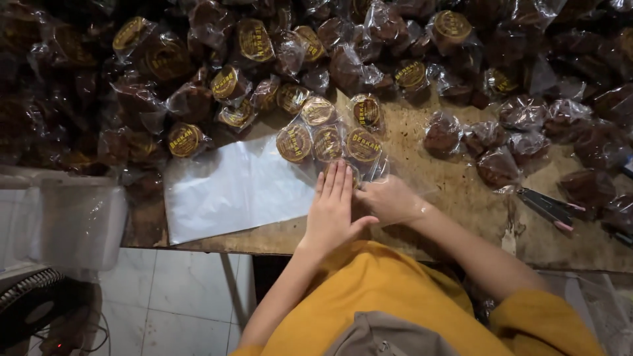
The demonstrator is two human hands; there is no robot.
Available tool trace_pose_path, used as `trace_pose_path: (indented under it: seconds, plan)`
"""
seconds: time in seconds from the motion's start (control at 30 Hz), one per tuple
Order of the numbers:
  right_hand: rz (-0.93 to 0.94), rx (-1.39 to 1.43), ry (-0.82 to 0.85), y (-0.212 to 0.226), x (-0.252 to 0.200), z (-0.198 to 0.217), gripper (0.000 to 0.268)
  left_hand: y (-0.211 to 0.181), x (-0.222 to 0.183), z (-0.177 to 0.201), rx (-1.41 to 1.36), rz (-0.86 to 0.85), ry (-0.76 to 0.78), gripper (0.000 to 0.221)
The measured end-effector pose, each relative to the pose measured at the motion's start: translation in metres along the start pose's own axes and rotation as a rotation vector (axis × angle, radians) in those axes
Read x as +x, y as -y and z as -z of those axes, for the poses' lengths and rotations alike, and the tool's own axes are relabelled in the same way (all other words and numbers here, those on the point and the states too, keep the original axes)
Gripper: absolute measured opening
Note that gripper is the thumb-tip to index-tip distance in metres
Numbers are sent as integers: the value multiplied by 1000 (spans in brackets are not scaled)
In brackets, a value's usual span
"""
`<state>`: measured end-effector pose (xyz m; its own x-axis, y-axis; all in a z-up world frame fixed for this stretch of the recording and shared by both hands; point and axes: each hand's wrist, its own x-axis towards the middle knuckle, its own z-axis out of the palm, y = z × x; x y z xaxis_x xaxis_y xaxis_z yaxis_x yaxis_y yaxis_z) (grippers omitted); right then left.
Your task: The person packages individual cakes by placing them into plastic bags and sealing the bags with a stapler.
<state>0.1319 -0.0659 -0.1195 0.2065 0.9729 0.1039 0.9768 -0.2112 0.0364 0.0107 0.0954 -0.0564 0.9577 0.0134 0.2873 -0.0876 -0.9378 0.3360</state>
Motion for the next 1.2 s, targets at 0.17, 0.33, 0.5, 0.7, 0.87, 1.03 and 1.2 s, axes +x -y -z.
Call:
trace_pose_path:
  seconds: [0.17, 0.33, 0.5, 0.7, 0.87, 1.03, 1.2]
  plan:
    - [-13, 88, -44, 8, -6, 9, 22, -5, 0, -3, 0, 10, -49, 129]
    - [2, 188, -133, 8, 11, -2, 21, -4, 6, 3, -13, 33, -54, 125]
    - [-356, 24, 93, 29, 41, 47, 19, -1, 6, 1, -52, 43, -36, 122]
    - [-307, 231, 1, 1, -7, 60, 47, 3, 1, 6, -138, 41, -13, 109]
    - [-640, 149, 153, -25, 16, -18, 38, 8, 6, 6, -141, 41, -8, 104]
    - [-1052, 607, 229, -21, 17, 23, 60, 4, 0, 6, -138, 41, 13, 104]
    - [-717, 1170, -88, 4, -63, 68, 59, 9, -1, -3, -252, 37, -7, 104]
